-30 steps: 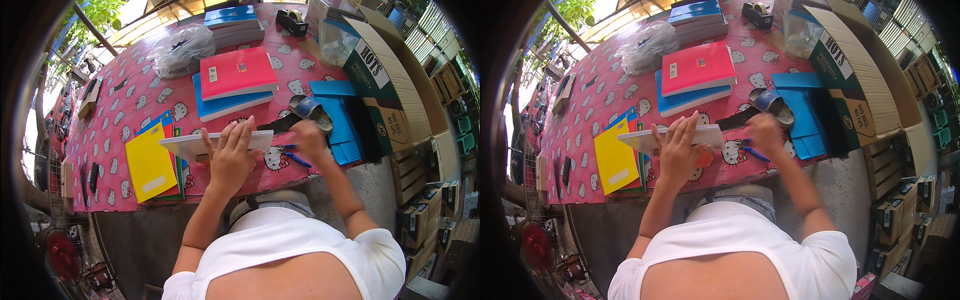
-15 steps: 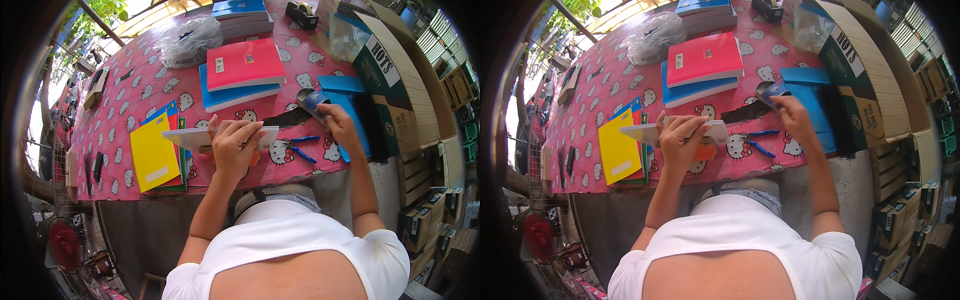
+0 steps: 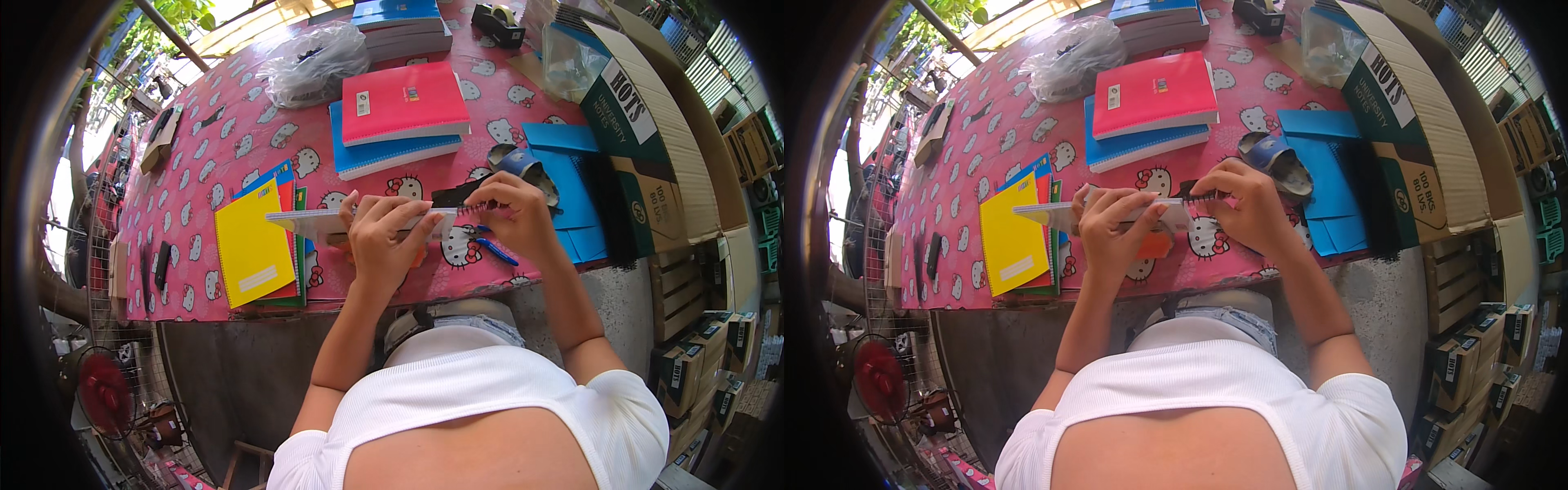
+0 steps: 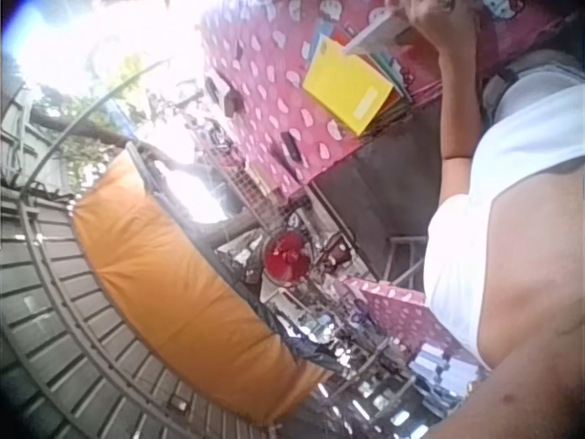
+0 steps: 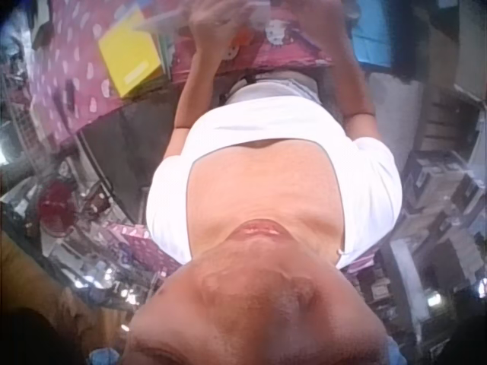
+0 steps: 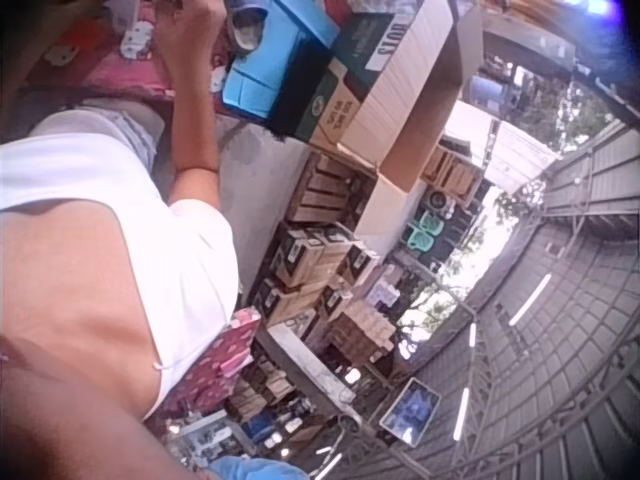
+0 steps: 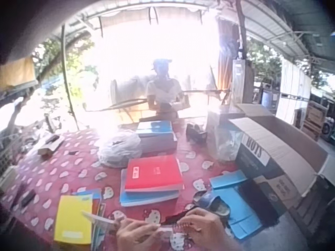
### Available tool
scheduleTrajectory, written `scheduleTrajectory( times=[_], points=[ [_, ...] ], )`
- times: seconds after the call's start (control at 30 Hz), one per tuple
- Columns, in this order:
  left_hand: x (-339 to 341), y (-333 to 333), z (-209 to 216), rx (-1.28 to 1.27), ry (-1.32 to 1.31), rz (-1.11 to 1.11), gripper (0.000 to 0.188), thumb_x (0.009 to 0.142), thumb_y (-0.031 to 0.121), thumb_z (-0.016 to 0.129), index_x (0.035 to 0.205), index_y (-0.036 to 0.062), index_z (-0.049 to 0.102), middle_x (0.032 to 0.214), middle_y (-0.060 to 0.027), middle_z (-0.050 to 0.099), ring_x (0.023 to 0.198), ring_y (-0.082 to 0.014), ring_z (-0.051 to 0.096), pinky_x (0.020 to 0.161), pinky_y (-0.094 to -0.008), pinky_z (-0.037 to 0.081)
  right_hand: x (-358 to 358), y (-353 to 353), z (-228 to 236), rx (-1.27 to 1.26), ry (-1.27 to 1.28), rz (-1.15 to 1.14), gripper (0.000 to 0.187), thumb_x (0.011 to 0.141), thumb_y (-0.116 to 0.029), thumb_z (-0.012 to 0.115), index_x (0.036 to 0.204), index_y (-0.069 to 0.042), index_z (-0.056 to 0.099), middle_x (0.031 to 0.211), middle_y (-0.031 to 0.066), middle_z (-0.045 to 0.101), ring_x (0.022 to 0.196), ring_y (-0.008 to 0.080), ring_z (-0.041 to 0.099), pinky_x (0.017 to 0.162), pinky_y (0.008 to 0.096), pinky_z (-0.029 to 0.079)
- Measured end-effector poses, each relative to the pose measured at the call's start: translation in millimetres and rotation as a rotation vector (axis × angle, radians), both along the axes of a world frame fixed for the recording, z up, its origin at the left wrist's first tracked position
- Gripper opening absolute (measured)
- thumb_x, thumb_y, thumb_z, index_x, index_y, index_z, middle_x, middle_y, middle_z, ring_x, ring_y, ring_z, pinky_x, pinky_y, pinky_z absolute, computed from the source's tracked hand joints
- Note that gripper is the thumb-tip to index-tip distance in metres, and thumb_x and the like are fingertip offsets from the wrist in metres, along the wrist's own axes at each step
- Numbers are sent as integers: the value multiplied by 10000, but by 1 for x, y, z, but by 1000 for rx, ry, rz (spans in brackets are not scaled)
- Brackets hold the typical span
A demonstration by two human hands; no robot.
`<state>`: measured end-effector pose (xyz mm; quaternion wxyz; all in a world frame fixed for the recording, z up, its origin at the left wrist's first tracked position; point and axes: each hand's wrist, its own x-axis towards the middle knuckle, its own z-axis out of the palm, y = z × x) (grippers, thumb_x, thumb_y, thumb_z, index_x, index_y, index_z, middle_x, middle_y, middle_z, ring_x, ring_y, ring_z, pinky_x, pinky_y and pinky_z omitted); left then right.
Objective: The person uses scissors and their hands to remove the metal spiral wire bindings from several notebooks, then stacks the separated covers and paper on the table.
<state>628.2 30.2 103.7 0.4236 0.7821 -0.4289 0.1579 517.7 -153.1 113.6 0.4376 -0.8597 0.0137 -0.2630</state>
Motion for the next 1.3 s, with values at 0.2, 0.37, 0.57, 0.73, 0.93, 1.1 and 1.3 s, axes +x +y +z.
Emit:
scheduleTrajectory(
  times=[0.2, 0.37, 0.57, 0.73, 0.93, 1.1, 1.3],
  points=[
    [2, 0, -3, -14, -15, 1, 184, 724, 271, 782, 817, 117, 742, 790, 7, 683, 781, -151, 595, 971, -388, 281, 1, -6, 21, 152, 215, 120, 185, 801, 43, 650, 972, -17, 684, 789, 58, 643, 772, 101, 595, 658, 218, 469],
    [-1, -1, -4, -27, -30, 9, 175, 723, 261, 783, 816, 119, 741, 791, 11, 684, 780, -148, 596, 973, -383, 277, 2, -5, 11, 101, 181, 133, 247, 828, 31, 629, 1069, -20, 649, 797, 58, 642, 789, 82, 581, 680, 214, 467],
    [-1, -3, -2, -31, -46, 15, 210, 712, 256, 790, 861, 119, 733, 801, 1, 683, 785, -159, 602, 961, -387, 291, 9, 1, 11, -233, 37, 129, 184, 843, 25, 607, 1021, -14, 635, 820, 91, 623, 744, 146, 594, 661, 265, 481],
    [2, 1, -5, -86, -15, 15, 259, 675, 231, 805, 893, 121, 719, 863, -16, 683, 832, -178, 609, 942, -389, 311, 6, 21, 23, -41, 164, -10, 156, 797, -109, 685, 920, -59, 602, 866, 94, 578, 748, 264, 611, 611, 342, 475],
    [2, 3, -4, -3, -86, 26, 224, 647, 179, 801, 852, 132, 725, 885, -14, 679, 873, -183, 607, 909, -378, 328, 9, 32, 21, -367, 10, -137, 108, 818, -125, 657, 901, -72, 612, 777, 95, 567, 749, 301, 609, 578, 383, 462],
    [7, 16, -10, 13, -48, -15, 166, 667, 217, 780, 811, 164, 716, 828, 18, 671, 853, -165, 593, 949, -402, 306, 8, 3, 22, -21, 222, 125, 269, 809, -198, 696, 1028, -58, 631, 915, 123, 638, 830, 296, 635, 672, 368, 502],
    [3, 27, -3, 1, -71, -147, 222, 647, 233, 809, 832, 153, 716, 803, 22, 669, 821, -162, 594, 937, -399, 327, -3, -120, -77, -542, 938, -465, 615, 709, -415, 768, 1091, 21, 564, 1058, 215, 641, 995, 346, 621, 802, 412, 500]
  ],
)
